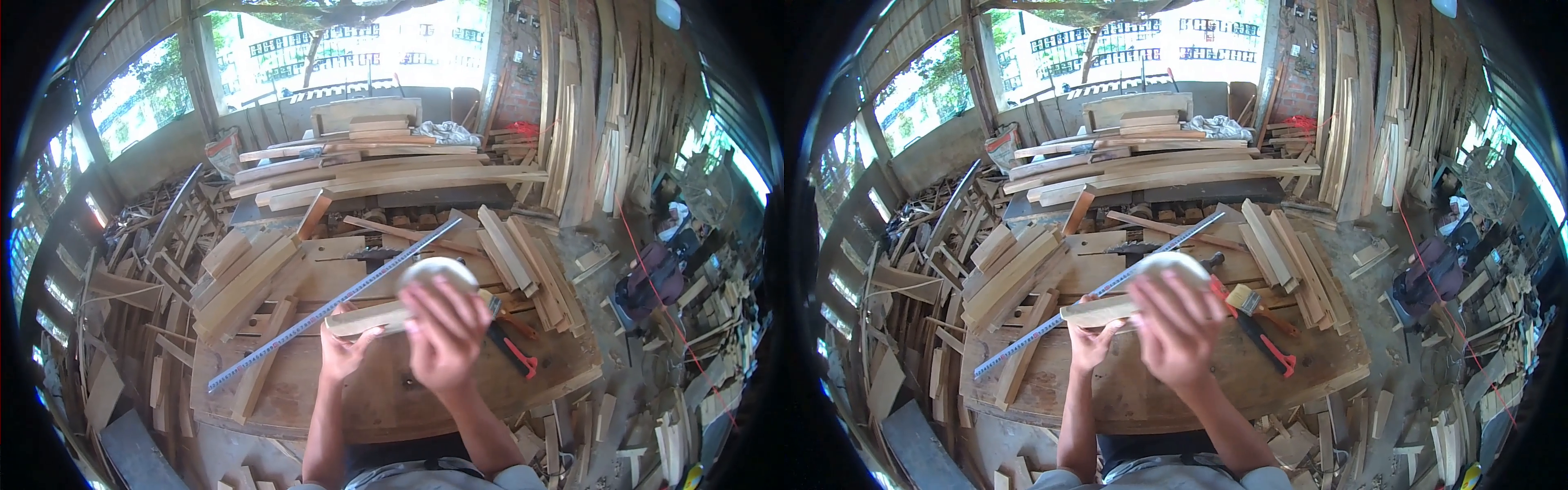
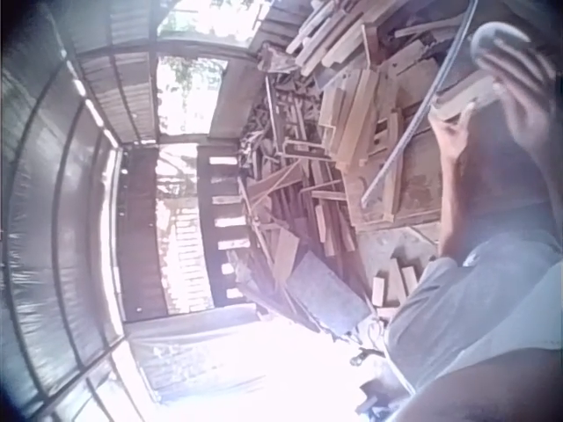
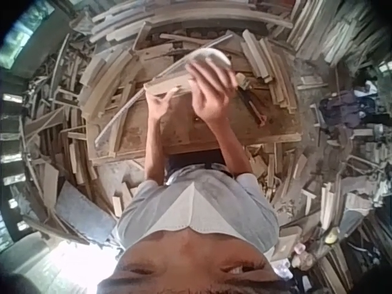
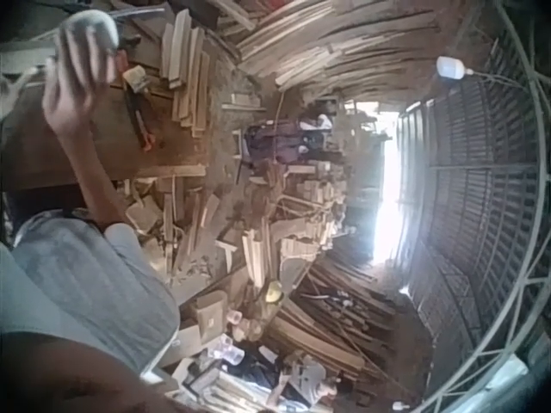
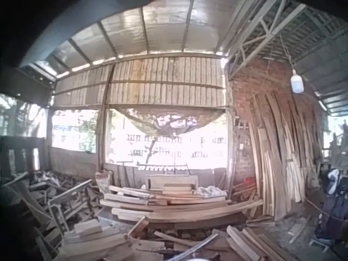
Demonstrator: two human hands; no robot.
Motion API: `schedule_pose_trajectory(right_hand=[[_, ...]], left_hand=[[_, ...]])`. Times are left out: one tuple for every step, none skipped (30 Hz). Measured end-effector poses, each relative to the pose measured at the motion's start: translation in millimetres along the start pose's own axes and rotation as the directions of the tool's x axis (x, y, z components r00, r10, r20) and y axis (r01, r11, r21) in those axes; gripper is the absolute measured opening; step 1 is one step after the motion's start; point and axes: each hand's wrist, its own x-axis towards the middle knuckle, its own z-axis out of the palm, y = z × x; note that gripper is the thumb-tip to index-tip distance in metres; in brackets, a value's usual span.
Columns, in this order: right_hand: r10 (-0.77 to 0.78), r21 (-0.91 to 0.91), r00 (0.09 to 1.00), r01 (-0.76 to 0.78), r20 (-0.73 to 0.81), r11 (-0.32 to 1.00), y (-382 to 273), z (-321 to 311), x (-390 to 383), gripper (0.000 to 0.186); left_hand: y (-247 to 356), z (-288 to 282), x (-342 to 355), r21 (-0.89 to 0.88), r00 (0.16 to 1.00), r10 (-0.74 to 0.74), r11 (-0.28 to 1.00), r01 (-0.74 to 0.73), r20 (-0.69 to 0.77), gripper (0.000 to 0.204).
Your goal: Sanding and nailing wooden boards on a workbench in a workshop.
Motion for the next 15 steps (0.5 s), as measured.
schedule_pose_trajectory(right_hand=[[0.061,-0.011,0.997,-0.062,-0.044,0.998,9,-2,1,0.032],[0.077,-0.018,0.995,-0.078,-0.056,0.997,6,0,-1,0.032],[0.092,-0.026,0.993,-0.094,-0.068,0.995,-2,4,-3,0.033],[0.045,-0.032,0.999,-0.045,-0.014,0.998,-15,7,-5,0.035],[0.025,0.031,0.999,-0.026,0.031,0.999,-26,11,-8,0.036],[-0.007,0.069,0.999,0.004,0.044,0.998,-36,16,-9,0.031],[-0.04,0.084,0.997,0.035,0.063,0.996,-38,15,-8,0.03],[-0.049,0.114,0.997,0.041,0.067,0.993,-34,14,-4,0.029],[-0.055,0.132,0.996,0.045,0.07,0.99,-24,10,2,0.029],[-0.031,0.097,0.998,0.025,0.056,0.995,-13,3,8,0.028],[0.02,0.073,1.0,-0.019,-0.017,0.997,-1,0,9,0.029],[0.083,0.04,0.996,-0.082,-0.036,0.996,8,-5,13,0.03],[0.109,0.006,0.992,-0.109,-0.056,0.994,7,-2,13,0.031],[0.134,-0.028,0.988,-0.137,-0.077,0.99,4,2,13,0.033],[0.08,0.003,0.996,-0.08,-0.026,0.997,-4,4,10,0.034]], left_hand=[[12,7,4,0.034,0.999,0.035,0.999,-0.035,0.009,0.031],[10,11,4,0.031,0.999,0.032,0.999,-0.032,0.006,0.031],[6,14,3,0.024,0.999,0.03,0.999,-0.031,0.015,0.032],[4,16,4,0.018,0.999,0.034,0.999,-0.034,0.026,0.032],[5,17,3,-0.117,0.998,0.067,0.991,-0.066,0.004,0.038],[7,12,6,-0.119,0.997,0.03,0.993,-0.022,0.067,0.046],[7,-6,4,0.097,0.98,-0.11,0.991,0.095,0.163,0.073],[2,-9,3,-0.048,0.988,0.0,0.999,0.007,0.152,0.069],[7,-2,3,-0.083,0.997,-0.013,0.996,0.02,0.082,0.034],[11,2,5,0.012,0.995,-0.065,0.998,0.064,0.08,0.025],[15,6,7,0.012,0.995,-0.066,0.998,0.065,0.081,0.025],[19,9,8,0.001,0.99,-0.117,0.993,0.117,0.078,0.024],[21,12,9,-0.009,0.983,-0.167,0.986,0.168,0.073,0.023],[18,16,6,0.0,0.985,-0.16,0.987,0.16,0.063,0.022],[12,19,3,-0.002,0.994,-0.09,0.996,0.091,0.059,0.024]])
